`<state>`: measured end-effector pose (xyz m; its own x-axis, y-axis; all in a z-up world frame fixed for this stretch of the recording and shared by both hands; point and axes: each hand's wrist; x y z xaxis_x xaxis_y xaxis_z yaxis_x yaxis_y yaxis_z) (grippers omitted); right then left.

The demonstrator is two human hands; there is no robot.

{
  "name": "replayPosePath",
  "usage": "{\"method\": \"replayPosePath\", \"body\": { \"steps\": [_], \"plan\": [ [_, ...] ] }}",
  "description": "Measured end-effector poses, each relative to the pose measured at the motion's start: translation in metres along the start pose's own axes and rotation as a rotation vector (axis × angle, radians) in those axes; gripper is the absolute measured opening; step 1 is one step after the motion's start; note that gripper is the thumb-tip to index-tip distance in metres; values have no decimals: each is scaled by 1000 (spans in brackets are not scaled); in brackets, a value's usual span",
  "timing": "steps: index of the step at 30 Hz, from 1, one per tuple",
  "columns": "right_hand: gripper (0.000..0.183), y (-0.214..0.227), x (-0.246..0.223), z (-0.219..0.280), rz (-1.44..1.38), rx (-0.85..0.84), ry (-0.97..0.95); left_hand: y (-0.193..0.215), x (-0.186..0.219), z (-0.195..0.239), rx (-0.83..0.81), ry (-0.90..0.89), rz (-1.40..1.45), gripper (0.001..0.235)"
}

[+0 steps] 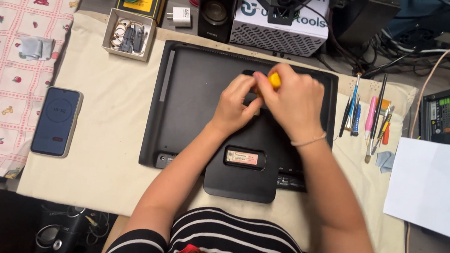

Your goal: The person uses a yellow-handled screwdriver to remove multiple screws from the back of a black computer monitor. They work on several screw locations around the rear panel and stand, then flip the monitor to access additional screws near the bottom edge.

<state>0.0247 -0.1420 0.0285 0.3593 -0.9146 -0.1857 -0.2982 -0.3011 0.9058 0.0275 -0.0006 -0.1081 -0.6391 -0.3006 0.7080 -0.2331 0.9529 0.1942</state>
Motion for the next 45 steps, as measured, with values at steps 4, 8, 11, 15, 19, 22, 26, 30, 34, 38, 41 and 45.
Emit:
{"method": "replayPosePath", "body": {
  "steps": [4, 8, 11, 15, 19, 22, 26, 30, 34, 38, 41, 45],
  "plan": [
    [28, 21, -7, -20, 55, -176, 134, 25, 27, -16, -73, 132, -19, 38],
    [28, 46, -19, -25, 1, -444, 302, 40, 23, -25, -516, 385, -133, 32],
    [27, 47, -22, -26, 65, -503, 370, 33, 7, -17, -497, 394, -85, 22],
    [52, 66, -40, -29, 274, -496, 176, 24, -3, -7, -416, 363, -152, 14],
    [48, 38, -19, -31, 311, -401, 214, 27, 4, -10, -383, 360, -154, 13],
    [30, 58, -29, -37, 166, -579, 273, 31, 11, -11, -476, 370, -218, 14],
    [38, 69, -35, -38, 248, -536, 230, 31, 18, -18, -492, 349, -293, 14],
    [38, 31, -4, -37, 331, -387, 246, 33, 26, -22, -518, 323, -327, 14],
    [29, 80, -34, -48, 30, -573, 293, 33, 20, -23, -560, 293, -419, 15],
    [41, 65, -22, -40, 215, -428, 212, 30, 21, -18, -551, 312, -422, 16],
    [40, 48, -4, -41, 274, -395, 241, 30, 23, -19, -547, 317, -418, 17],
    [52, 72, -21, -42, -38, -502, 339, 29, 20, -19, -567, 321, -437, 18]
  ]
}}
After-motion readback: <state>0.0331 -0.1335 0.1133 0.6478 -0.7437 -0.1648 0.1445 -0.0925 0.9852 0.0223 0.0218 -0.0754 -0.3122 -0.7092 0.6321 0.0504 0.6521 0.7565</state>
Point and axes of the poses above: each hand's wrist, its own z-axis away from the middle knuckle, its own y-axis out of the back of the hand, x = y × z, and after that the axes turned 1 degree about y, right-handed
